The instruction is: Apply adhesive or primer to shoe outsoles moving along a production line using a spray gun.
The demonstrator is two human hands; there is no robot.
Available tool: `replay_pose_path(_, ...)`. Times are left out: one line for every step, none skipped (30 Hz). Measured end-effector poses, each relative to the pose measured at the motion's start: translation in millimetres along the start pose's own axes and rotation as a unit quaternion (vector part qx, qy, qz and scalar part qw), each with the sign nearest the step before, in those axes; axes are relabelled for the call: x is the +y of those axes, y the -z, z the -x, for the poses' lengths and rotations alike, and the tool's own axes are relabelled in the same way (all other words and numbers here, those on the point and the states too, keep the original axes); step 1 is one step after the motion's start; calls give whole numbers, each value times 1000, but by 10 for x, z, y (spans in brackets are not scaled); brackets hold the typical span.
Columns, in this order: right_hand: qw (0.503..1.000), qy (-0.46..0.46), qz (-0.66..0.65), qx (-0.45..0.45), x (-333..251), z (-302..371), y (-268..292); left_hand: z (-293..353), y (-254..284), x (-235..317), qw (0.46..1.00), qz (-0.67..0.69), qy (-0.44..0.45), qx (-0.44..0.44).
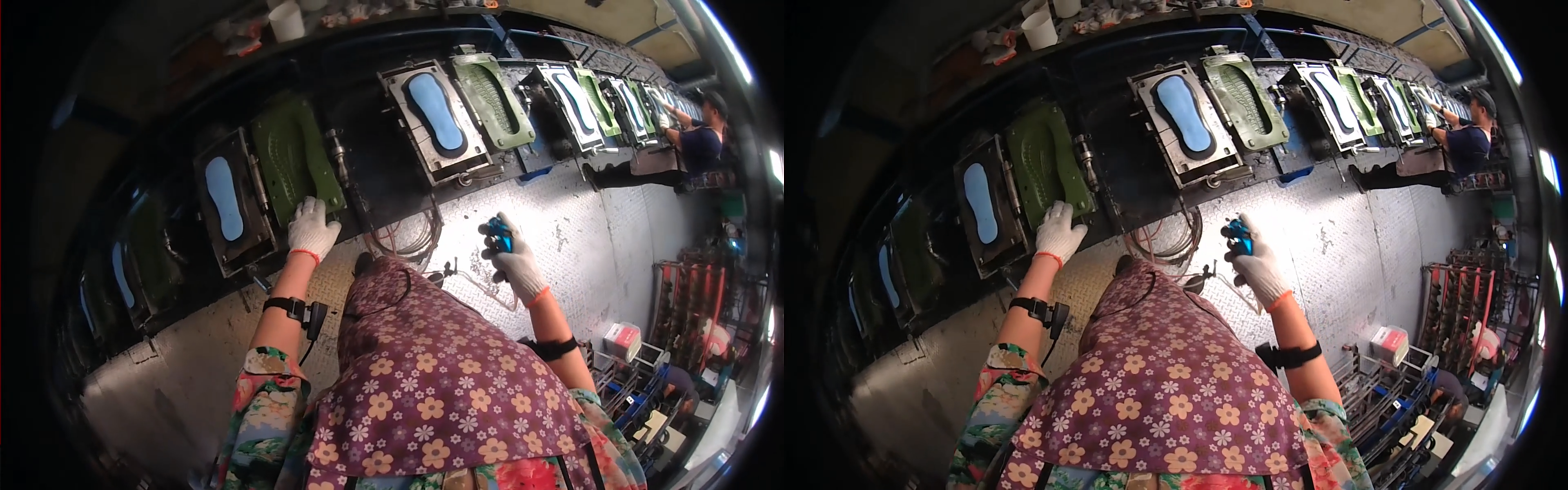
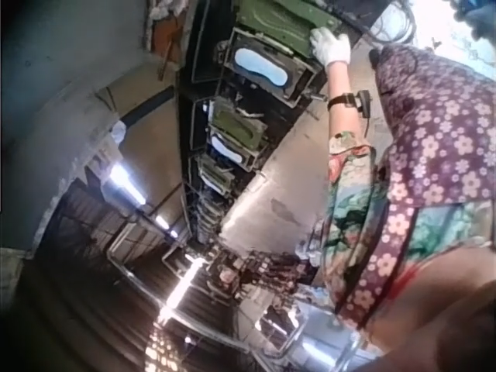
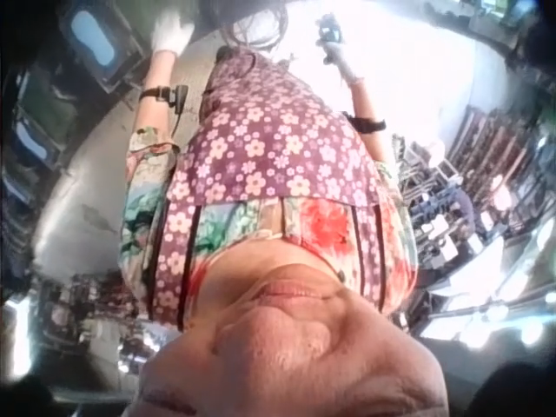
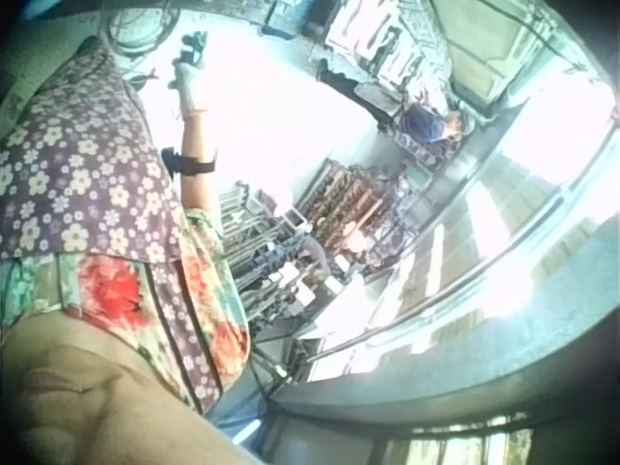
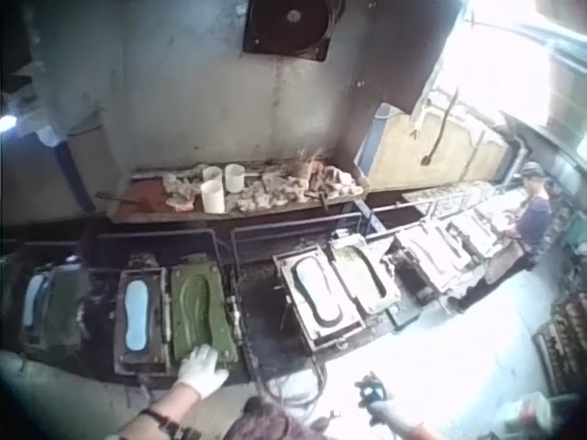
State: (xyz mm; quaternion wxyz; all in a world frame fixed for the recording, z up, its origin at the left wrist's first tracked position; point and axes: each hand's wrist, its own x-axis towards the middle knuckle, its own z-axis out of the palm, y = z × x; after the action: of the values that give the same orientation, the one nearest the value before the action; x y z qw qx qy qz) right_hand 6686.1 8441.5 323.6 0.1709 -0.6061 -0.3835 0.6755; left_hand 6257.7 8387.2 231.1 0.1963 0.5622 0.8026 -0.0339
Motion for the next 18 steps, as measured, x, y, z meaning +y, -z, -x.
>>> replay_pose_path(998, -5, -62, 5, 88, 85, 170, -30, 42, 21, 999, 19, 20, -21)
replay_pose_path(991, -7, -126, 40, 116, 171, 304, -96, 89, 66, 997, 32, 45, -46)
replay_pose_path(983, 4, -177, 51, 103, 281, 406, -123, 107, 132, 998, 28, 37, -48)
replay_pose_path(960, 12, -275, 53, 199, 351, 514, -134, 112, 215, 999, 25, 40, -2)
replay_pose_path(928, 24, -367, 53, 286, 399, 642, -166, 125, 336, 998, 24, 42, 46)
replay_pose_path(887, 44, -458, 30, 382, 416, 735, -223, 109, 517, 993, 26, -1, 117)
replay_pose_path(884, 48, -463, 39, 475, 459, 804, -308, 94, 705, 983, 29, -63, 172)
replay_pose_path(858, 54, -509, 54, 515, 510, 837, -391, 67, 908, 976, 42, -109, 186)
replay_pose_path(829, 60, -552, 68, 540, 543, 852, -502, 3, 1106, 966, 56, -155, 200)
replay_pose_path(823, 54, -559, 85, 543, 597, 873, -611, -81, 1326, 950, 66, -205, 225)
replay_pose_path(821, 58, -561, 90, 584, 628, 930, -736, -170, 1552, 949, 72, -229, 202)
replay_pose_path(826, 60, -550, 106, 630, 653, 985, -857, -272, 1777, 946, 93, -248, 186)
replay_pose_path(831, 60, -540, 119, 665, 656, 1023, -975, -375, 1981, 943, 112, -264, 170)
replay_pose_path(841, 66, -518, 138, 602, 702, 1042, -1079, -498, 2187, 940, 103, -284, 157)
replay_pose_path(840, 66, -521, 140, 566, 757, 1086, -1164, -597, 2389, 938, 92, -303, 143)
replay_pose_path(837, 74, -522, 147, 560, 792, 1141, -1239, -713, 2590, 940, 86, -298, 144)
replay_pose_path(833, 80, -523, 161, 572, 865, 1193, -1272, -794, 2813, 942, 82, -295, 140)
replay_pose_path(824, 86, -538, 155, 631, 899, 1281, -1309, -732, 3076, 949, 85, -289, 95)
